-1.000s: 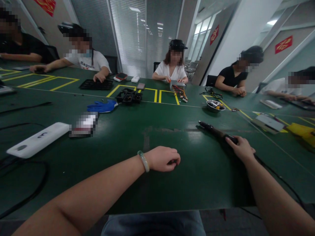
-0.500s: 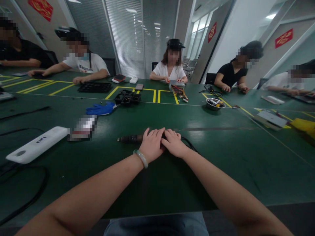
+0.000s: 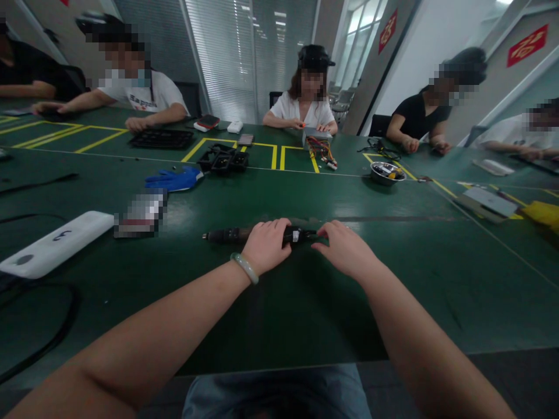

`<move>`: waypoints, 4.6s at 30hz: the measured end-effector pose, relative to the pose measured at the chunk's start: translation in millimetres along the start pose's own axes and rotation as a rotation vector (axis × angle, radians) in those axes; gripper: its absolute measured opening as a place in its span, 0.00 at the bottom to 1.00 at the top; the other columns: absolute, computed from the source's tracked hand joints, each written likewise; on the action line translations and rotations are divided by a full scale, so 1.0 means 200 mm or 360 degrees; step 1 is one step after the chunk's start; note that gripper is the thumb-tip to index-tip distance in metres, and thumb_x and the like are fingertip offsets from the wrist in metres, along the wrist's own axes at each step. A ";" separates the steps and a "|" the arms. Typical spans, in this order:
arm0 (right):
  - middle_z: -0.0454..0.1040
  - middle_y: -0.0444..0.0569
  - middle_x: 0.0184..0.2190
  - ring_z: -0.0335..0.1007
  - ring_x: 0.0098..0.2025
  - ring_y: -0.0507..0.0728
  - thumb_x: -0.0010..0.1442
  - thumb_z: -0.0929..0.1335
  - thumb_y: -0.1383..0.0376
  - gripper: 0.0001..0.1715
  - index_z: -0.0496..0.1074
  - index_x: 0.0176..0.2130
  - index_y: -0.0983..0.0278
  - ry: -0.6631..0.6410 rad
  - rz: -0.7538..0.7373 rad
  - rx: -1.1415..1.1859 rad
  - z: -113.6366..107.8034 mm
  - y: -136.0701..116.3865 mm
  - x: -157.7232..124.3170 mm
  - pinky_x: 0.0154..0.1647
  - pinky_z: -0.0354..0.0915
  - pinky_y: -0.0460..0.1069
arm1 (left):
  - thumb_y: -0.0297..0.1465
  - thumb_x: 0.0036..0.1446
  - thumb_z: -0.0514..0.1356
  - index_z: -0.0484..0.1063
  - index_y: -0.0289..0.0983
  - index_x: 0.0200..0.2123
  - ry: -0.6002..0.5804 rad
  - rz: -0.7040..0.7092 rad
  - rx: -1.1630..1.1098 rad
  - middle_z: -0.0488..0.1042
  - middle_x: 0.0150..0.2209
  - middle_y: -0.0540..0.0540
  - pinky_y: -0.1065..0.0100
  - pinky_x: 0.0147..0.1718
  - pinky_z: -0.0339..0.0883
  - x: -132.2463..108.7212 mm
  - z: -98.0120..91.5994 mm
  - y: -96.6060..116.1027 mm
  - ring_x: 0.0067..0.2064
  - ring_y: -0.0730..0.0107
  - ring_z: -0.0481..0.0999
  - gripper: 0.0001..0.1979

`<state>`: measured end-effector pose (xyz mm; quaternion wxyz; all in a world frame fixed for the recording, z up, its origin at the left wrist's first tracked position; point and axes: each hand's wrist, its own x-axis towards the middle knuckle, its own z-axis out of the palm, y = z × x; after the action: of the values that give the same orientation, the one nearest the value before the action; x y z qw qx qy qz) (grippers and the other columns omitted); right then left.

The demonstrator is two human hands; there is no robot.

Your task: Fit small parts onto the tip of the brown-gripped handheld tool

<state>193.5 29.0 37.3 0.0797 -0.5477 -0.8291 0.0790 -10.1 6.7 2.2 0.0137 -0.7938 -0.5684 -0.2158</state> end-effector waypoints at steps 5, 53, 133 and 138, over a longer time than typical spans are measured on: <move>0.70 0.49 0.39 0.67 0.41 0.57 0.57 0.70 0.60 0.08 0.73 0.37 0.62 -0.0196 0.0052 -0.0089 0.03 0.07 -0.02 0.43 0.61 0.51 | 0.35 0.57 0.59 0.64 0.41 0.53 -0.0017 0.0053 0.0036 0.73 0.46 0.45 0.58 0.46 0.63 0.01 0.01 0.00 0.47 0.59 0.72 0.20; 0.75 0.46 0.39 0.69 0.40 0.54 0.61 0.68 0.63 0.06 0.76 0.39 0.60 0.0009 -0.0124 0.0150 0.08 0.09 0.05 0.41 0.61 0.48 | 0.28 0.60 0.55 0.69 0.44 0.54 -0.0125 0.0329 -0.0043 0.65 0.52 0.44 0.54 0.49 0.67 0.02 0.04 0.05 0.50 0.59 0.69 0.19; 0.77 0.47 0.39 0.71 0.42 0.56 0.64 0.65 0.60 0.13 0.75 0.46 0.58 -0.0018 0.0161 0.0085 0.16 0.13 0.12 0.42 0.62 0.48 | 0.26 0.57 0.55 0.74 0.43 0.39 -0.0499 0.1150 -0.0421 0.75 0.41 0.51 0.70 0.38 0.67 -0.07 -0.02 0.10 0.40 0.72 0.75 0.10; 0.77 0.48 0.36 0.71 0.37 0.56 0.61 0.65 0.60 0.14 0.76 0.45 0.59 -0.0109 0.0514 0.0043 0.02 0.52 0.02 0.37 0.60 0.49 | 0.28 0.58 0.55 0.74 0.44 0.40 -0.0557 0.1043 -0.0443 0.72 0.43 0.52 0.70 0.34 0.65 -0.08 -0.01 0.09 0.38 0.74 0.74 0.10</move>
<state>284.3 73.3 10.0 0.0450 -0.6698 -0.7313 0.1207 0.4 -14.3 2.7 -0.1230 -0.9522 -0.2441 -0.1366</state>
